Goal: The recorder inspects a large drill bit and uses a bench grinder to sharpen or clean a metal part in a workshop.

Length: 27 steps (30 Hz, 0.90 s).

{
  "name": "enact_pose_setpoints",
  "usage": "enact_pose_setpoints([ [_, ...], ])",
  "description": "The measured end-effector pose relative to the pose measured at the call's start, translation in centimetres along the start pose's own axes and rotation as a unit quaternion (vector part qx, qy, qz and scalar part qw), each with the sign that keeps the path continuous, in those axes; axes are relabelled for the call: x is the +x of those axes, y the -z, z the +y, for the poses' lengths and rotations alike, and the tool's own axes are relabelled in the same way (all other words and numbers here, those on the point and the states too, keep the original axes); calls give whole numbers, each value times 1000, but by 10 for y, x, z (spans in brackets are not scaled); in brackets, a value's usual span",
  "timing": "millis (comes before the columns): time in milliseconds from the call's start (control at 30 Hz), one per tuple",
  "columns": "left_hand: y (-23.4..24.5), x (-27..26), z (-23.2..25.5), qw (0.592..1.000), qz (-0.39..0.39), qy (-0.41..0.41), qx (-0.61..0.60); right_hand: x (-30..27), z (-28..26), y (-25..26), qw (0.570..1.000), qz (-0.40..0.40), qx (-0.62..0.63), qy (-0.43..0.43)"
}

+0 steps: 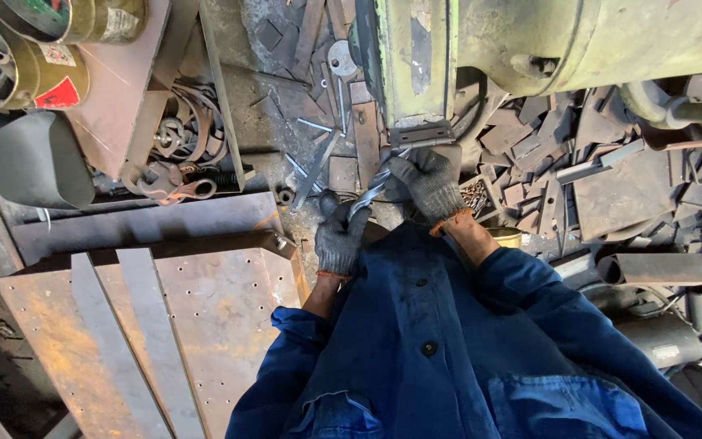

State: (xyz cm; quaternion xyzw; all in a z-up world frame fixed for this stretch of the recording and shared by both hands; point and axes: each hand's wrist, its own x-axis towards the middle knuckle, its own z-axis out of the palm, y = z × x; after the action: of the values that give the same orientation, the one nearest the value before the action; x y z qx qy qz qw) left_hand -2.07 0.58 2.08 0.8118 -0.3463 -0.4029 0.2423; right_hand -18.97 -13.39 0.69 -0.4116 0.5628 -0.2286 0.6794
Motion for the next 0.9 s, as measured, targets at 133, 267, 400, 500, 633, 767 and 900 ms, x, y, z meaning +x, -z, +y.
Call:
enact_pose_setpoints([
  [133, -4, 2, -3, 997, 22, -38, -68, -5, -15, -3, 998, -6, 65, 5],
  [267, -6, 2, 0, 999, 29, -20, -41, -6, -22, -4, 992, -20, 116, -46],
  [400, -8, 2, -4, 997, 52, -48, -13, -3, -6, -1, 997, -20, 68, 12],
  [500, -8, 2, 1, 998, 47, -39, -18, -2, -7, 1, 999, -15, 12, 36],
  [633, -8, 2, 4, 998, 50, -28, -13, -7, -16, 0, 999, -32, 20, -14],
  [767, -7, 5, 6, 997, 45, -61, -9, -10, -16, 2, 997, -49, 25, 49],
  [900, -10, 8, 4, 993, 77, -90, -8, -11, -17, 3, 996, -47, 80, 17],
])
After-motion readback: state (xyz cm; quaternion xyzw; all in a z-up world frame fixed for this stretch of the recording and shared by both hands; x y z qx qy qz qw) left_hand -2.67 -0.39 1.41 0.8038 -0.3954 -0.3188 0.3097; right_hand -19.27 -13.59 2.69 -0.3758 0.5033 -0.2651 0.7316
